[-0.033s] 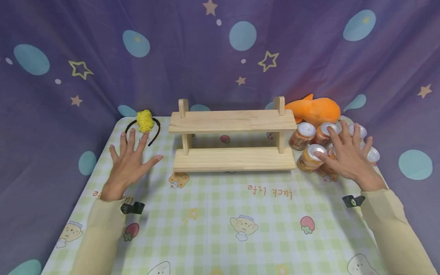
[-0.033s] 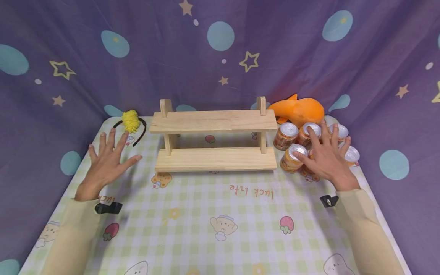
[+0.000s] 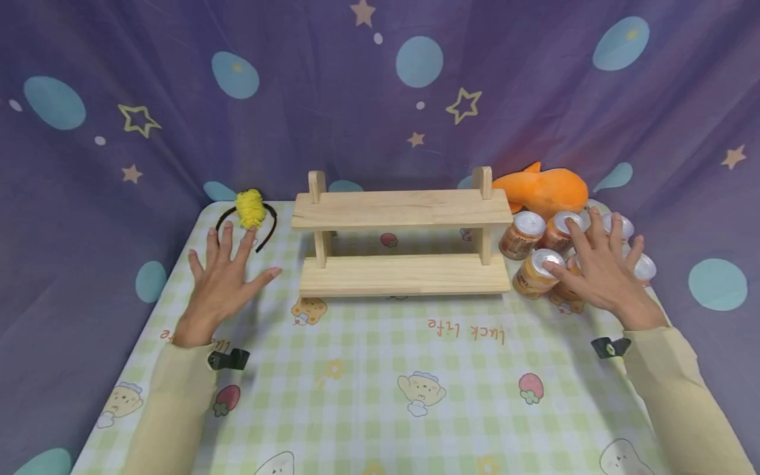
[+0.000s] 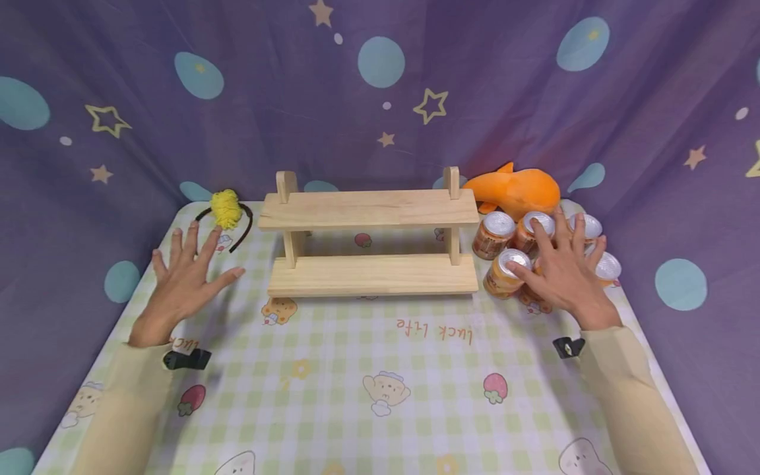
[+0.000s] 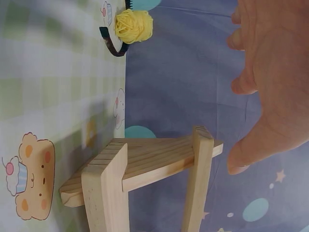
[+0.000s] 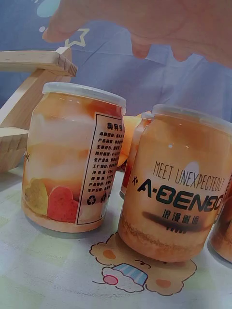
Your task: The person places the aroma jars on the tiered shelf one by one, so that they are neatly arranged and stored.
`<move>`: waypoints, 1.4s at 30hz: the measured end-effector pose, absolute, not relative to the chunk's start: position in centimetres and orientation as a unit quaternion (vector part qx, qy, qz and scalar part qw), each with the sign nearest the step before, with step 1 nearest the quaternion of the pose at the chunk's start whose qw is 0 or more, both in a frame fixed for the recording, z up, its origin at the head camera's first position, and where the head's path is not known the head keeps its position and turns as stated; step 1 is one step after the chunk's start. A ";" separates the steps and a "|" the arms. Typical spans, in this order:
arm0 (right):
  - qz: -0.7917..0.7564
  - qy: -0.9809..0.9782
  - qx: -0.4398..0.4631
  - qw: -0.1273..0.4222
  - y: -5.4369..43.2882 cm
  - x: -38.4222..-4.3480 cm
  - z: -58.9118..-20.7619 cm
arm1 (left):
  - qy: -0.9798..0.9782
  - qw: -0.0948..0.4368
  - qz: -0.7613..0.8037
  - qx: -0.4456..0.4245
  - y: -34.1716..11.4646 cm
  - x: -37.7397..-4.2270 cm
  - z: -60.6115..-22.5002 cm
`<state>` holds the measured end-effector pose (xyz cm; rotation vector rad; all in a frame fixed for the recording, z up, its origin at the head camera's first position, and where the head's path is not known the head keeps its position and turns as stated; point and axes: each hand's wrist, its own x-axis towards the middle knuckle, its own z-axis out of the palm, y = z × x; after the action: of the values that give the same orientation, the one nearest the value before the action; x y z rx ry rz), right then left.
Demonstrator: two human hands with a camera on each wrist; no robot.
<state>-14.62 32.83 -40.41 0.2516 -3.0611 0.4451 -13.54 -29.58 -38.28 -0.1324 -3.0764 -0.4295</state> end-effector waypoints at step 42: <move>0.265 -0.959 -0.019 0.103 41.6 -12.2 -40.2 | -0.941 -0.038 -0.329 -0.065 -26.7 -15.4 -44.9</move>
<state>-12.23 41.64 -40.19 -0.0564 -2.8296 0.7814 -15.45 -26.70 -44.86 -0.2103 -3.0308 -1.0600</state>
